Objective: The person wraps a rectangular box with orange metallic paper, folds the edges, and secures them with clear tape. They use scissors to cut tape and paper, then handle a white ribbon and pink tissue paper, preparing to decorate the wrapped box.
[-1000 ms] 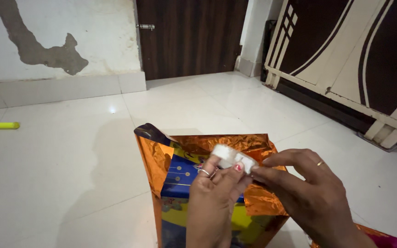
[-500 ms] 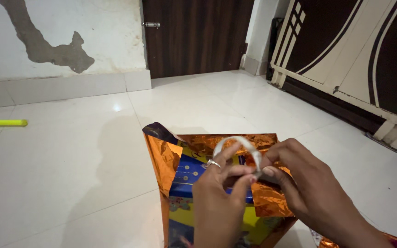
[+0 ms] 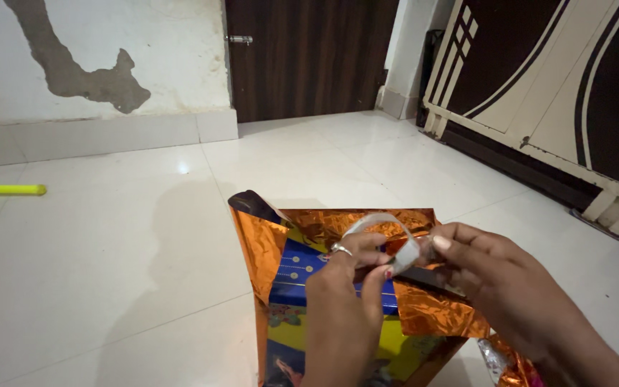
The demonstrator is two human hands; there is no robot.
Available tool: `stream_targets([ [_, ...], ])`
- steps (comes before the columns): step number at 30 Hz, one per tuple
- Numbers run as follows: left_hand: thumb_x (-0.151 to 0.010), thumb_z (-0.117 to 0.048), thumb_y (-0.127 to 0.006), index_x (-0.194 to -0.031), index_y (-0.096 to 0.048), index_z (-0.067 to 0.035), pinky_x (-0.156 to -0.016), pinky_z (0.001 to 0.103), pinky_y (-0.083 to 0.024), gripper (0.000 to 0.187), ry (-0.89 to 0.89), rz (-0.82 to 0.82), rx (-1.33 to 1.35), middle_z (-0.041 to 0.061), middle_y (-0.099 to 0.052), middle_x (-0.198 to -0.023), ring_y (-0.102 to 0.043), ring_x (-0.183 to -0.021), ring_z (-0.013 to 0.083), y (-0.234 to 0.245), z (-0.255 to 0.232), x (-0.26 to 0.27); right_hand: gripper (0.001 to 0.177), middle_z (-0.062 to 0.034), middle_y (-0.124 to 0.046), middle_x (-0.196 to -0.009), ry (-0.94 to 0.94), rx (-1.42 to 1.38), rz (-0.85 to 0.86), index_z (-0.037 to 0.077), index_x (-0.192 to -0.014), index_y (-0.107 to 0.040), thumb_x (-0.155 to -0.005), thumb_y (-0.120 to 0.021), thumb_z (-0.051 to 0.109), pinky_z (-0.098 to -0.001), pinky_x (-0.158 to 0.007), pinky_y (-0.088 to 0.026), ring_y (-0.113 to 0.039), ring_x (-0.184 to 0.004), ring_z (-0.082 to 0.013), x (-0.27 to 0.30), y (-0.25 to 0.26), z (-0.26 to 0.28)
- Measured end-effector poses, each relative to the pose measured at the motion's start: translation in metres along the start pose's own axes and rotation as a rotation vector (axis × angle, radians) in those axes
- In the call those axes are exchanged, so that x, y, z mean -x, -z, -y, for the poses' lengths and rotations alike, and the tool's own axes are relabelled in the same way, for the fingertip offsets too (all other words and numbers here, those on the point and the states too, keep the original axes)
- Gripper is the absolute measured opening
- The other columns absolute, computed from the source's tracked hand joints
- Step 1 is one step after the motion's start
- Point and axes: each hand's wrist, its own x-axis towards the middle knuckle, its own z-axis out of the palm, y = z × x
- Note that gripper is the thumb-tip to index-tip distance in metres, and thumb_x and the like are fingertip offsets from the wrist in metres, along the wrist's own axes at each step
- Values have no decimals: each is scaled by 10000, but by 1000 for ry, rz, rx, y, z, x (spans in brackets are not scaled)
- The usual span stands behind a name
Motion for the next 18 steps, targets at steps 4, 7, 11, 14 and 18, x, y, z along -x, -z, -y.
stream_targets([
  [4, -846, -36, -720, -1251, -640, 21, -872, 377, -573, 416, -634, -163, -227, 226, -705, -1157, -705, -1036, 318, 8, 3, 2, 493, -172, -669, -904, 67, 87, 27, -77, -1010, -704, -1078, -509, 371, -392, -759, -484, -545, -806, -259, -18, 12, 0],
  [7, -967, -112, -664, -1224, -684, -70, -872, 363, -596, 261, -401, -488, -292, 145, -723, -1183, -745, -1064, 267, 34, 15, -3, 386, -134, -656, -905, -45, -119, -156, 5, -990, -665, -1008, -494, 351, -385, -776, -494, -587, -820, -225, -22, 18, 3],
  [11, -1074, -206, -495, -1342, -641, -76, -898, 401, -586, 332, -23, -687, -411, 154, -734, -1208, -745, -1034, 293, 91, 43, -15, 284, -92, -616, -938, -55, -183, -229, 22, -1004, -641, -1009, -546, 290, -373, -784, -497, -576, -874, -177, -21, 16, 4],
  [14, -1044, -327, -434, -1373, -608, -97, -915, 416, -543, 437, 298, -395, -336, 175, -721, -1210, -723, -1044, 324, 107, 66, -23, 236, -75, -600, -940, -42, -231, -230, 32, -1004, -631, -1006, -593, 265, -367, -765, -472, -549, -867, -170, -21, 14, 3],
  [18, -1028, -367, -391, -1444, -555, -119, -1091, 433, -422, 512, 112, -130, -346, 181, -598, -1403, -472, -1379, 347, 88, 86, -26, 240, -87, -619, -957, -22, -284, -265, 35, -1006, -634, -996, -586, 270, -364, -792, -478, -558, -885, -178, -27, 17, 6],
])
